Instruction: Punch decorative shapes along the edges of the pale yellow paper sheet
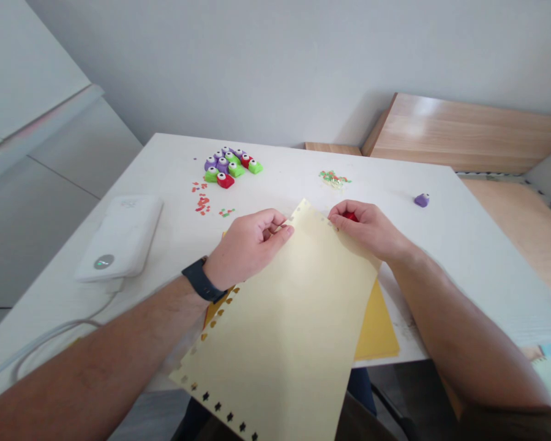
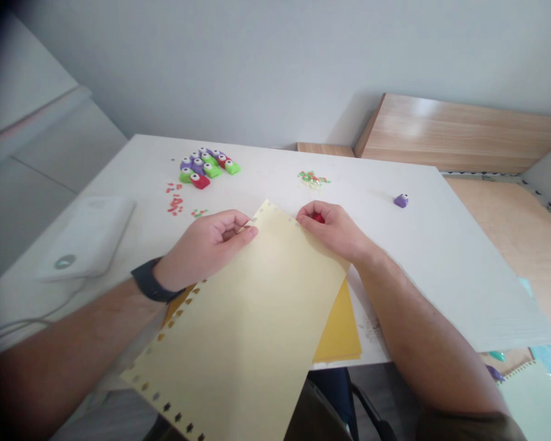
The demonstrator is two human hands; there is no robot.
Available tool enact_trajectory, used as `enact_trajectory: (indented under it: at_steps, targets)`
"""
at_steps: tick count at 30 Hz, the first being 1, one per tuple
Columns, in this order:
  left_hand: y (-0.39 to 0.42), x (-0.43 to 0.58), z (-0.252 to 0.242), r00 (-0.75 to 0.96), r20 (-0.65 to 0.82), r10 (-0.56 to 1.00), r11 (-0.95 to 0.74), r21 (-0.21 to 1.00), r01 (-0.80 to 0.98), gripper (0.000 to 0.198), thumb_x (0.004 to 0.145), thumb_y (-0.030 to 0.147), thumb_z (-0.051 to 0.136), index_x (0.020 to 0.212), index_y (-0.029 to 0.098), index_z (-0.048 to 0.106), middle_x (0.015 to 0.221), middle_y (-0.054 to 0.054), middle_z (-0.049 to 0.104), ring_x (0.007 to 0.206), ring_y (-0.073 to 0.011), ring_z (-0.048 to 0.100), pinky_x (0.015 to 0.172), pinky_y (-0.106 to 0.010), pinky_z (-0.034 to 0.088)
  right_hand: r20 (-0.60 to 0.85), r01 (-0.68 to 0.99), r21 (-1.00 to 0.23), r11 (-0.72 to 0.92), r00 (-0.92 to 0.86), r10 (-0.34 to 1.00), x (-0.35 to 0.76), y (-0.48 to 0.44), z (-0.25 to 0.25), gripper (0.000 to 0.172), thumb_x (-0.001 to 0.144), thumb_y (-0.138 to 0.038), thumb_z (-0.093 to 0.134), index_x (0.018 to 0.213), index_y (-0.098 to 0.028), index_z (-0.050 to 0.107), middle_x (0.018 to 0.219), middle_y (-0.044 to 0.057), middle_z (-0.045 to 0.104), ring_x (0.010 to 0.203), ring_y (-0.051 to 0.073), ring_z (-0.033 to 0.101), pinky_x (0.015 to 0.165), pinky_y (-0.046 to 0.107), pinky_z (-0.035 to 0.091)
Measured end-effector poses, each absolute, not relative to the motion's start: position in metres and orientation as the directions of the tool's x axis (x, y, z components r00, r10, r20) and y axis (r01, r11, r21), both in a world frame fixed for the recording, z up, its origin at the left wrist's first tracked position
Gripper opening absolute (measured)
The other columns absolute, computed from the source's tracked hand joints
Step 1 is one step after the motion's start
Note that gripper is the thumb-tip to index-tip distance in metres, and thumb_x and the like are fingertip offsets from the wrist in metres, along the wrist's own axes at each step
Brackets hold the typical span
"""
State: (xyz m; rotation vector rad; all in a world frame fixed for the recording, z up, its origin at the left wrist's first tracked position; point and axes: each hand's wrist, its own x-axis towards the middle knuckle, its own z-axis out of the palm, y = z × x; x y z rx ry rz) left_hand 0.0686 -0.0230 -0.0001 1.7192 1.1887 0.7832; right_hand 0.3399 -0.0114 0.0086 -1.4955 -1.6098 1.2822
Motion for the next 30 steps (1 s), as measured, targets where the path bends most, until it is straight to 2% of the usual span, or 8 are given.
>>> enact_trajectory:
  at_steps: [7,14,17,21,26,30]
  targets:
    - [-0.022,0.068,-0.001,0.344,0.004,0.939,-0.141,0.916,0.375,0.029,0.094,0.048,0.071,0.097,0.019,0.071,0.077,0.0,0.07,0.059,-0.0118,0.055,0.051,-0.021,0.04,-0.131,0.416,-0.909,-0.027,-0.223,0.966,0.339,-0.01,0.007,0.031,0.092,-0.052,0.07,0.097,-0.022,0.07,0.081,0.002,0.068,0.068,0.016,0.058,0.059,0.027,0.044]
    - [-0.024,0.07,-0.001,0.363,-0.002,0.932,-0.149,0.909,0.389,0.029,0.093,0.047,0.073,0.094,0.018,0.07,0.078,0.0,0.071,0.063,-0.0126,0.058,0.054,-0.022,0.041,-0.035,0.424,-0.904,0.056,-0.204,0.978,0.339,-0.006,0.001,0.03,0.093,-0.05,0.069,0.094,-0.02,0.07,0.076,0.0,0.063,0.063,0.012,0.049,0.057,0.026,0.038]
    - [-0.023,0.07,-0.001,0.355,-0.005,0.935,-0.147,0.905,0.399,0.028,0.095,0.046,0.07,0.094,0.018,0.07,0.078,0.0,0.07,0.062,-0.0119,0.056,0.055,-0.022,0.04,0.043,0.478,-0.874,0.093,-0.113,0.993,0.342,0.0,-0.009,0.028,0.092,-0.048,0.069,0.094,-0.02,0.071,0.078,0.0,0.066,0.065,0.013,0.051,0.06,0.027,0.039]
    - [-0.022,0.069,-0.001,0.342,0.0,0.94,-0.148,0.901,0.407,0.026,0.096,0.043,0.069,0.093,0.017,0.069,0.077,0.001,0.069,0.063,-0.0121,0.056,0.057,-0.023,0.04,0.145,0.624,-0.775,0.103,0.017,0.989,0.35,0.016,-0.026,0.025,0.092,-0.044,0.067,0.093,-0.021,0.075,0.075,0.001,0.068,0.066,0.016,0.055,0.064,0.03,0.043]
    - [-0.021,0.069,0.0,0.337,-0.002,0.941,-0.152,0.89,0.43,0.03,0.096,0.047,0.069,0.093,0.017,0.069,0.078,0.001,0.07,0.064,-0.0123,0.057,0.059,-0.025,0.041,0.272,0.765,-0.618,0.183,-0.01,0.962,0.357,0.031,-0.037,0.026,0.095,-0.036,0.061,0.106,-0.024,0.082,0.096,0.007,0.076,0.077,0.021,0.063,0.08,0.038,0.051]
    - [-0.02,0.068,-0.001,0.323,0.011,0.946,-0.165,0.875,0.455,0.027,0.096,0.045,0.067,0.093,0.018,0.069,0.077,0.002,0.069,0.066,-0.0128,0.057,0.06,-0.025,0.041,0.286,0.747,-0.645,0.164,0.038,0.957,0.359,0.03,-0.033,0.029,0.094,-0.037,0.062,0.11,-0.022,0.08,0.102,0.009,0.075,0.084,0.023,0.066,0.087,0.042,0.053]
